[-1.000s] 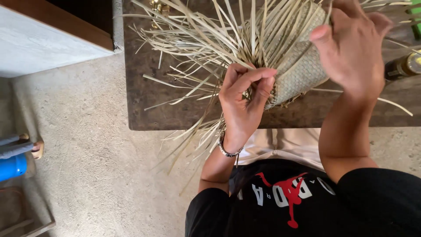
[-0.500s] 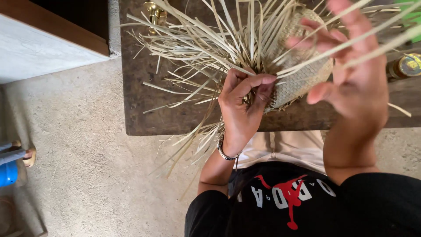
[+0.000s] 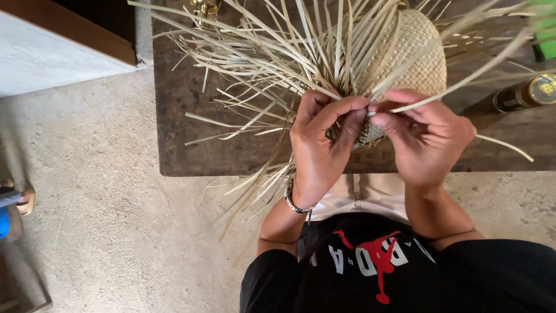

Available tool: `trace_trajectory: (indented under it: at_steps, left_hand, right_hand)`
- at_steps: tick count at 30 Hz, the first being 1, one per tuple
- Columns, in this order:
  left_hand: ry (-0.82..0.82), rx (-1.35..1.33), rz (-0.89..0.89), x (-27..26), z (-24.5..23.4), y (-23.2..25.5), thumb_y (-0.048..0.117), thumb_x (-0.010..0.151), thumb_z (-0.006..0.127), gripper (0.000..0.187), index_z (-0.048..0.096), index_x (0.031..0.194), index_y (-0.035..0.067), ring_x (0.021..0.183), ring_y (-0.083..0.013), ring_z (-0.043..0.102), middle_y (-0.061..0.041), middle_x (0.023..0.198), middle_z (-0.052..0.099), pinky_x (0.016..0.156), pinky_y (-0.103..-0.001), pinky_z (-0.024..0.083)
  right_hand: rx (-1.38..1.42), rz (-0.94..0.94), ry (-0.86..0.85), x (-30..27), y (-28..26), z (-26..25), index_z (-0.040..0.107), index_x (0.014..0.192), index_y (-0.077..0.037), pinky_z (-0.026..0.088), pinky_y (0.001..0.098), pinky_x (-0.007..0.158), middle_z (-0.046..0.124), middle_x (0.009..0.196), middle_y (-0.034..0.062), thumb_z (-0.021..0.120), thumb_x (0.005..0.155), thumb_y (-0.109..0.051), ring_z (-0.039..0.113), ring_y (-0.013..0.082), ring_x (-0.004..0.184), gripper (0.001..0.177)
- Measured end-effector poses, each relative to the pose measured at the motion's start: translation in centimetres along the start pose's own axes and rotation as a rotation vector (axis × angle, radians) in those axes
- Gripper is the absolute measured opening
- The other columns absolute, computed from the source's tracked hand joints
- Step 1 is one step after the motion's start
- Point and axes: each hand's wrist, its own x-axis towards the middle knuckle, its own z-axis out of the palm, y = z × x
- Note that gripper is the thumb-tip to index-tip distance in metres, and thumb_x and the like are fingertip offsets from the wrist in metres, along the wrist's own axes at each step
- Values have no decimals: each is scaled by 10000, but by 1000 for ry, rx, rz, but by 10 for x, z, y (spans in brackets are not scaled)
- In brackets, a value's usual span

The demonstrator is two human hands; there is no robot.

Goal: Weaving dried palm leaves into a basket on a wooden table

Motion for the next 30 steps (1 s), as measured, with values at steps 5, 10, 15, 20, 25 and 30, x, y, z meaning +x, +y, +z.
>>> trace_trajectory:
  at_steps: [5, 10, 15, 20, 25, 30]
  left_hand:
    - [-19, -3, 16, 0, 0, -1, 5, 849, 708, 261, 629, 1060, 137, 790, -144, 517, -19, 881, 463, 662, -244, 476]
    - [-8, 23, -20, -1, -1, 2, 65, 883, 675, 192, 644, 1043, 166, 752, -123, 511, -1, 865, 444, 669, -238, 443]
    - [-23, 0, -10, -1, -1, -1, 0, 850, 704, 264, 633, 1045, 163, 778, -140, 531, -12, 882, 458, 682, -249, 476]
    - [-10, -9, -21, 1, -2, 2, 29, 858, 693, 220, 640, 1033, 151, 773, -134, 543, -11, 860, 493, 698, -242, 474]
    - [-29, 40, 43, -1, -2, 1, 3, 886, 665, 228, 623, 1064, 139, 833, -165, 574, -30, 926, 486, 732, -261, 506]
    - [-97, 34, 60, 6, -6, 1, -24, 903, 603, 173, 626, 1003, 116, 788, -181, 579, -53, 899, 453, 712, -264, 542]
  right_hand:
    - [-57, 0, -171, 9, 3, -7, 636, 1006, 56, 544, 290, 713, 636, 952, 213, 720, 876, 74, 625, 250, 821, 156]
    - [-299, -11, -158, 16, 0, -17, 609, 900, 107, 363, 296, 574, 570, 892, 196, 706, 947, -104, 446, 183, 701, 236]
    - [-35, 119, -281, 29, -21, -7, 594, 970, 131, 412, 195, 438, 582, 829, 188, 651, 902, -2, 549, 152, 518, 160]
    - [-12, 80, -183, 20, -17, -2, 609, 897, 123, 416, 216, 456, 612, 765, 193, 668, 910, 75, 539, 166, 514, 77]
    - [68, -28, -295, 11, 7, -18, 605, 870, 76, 522, 239, 518, 606, 777, 189, 584, 906, 114, 602, 192, 592, 56]
    - [40, -198, -407, 28, 30, -30, 637, 895, 80, 549, 245, 581, 620, 851, 238, 554, 897, 207, 630, 218, 657, 152]
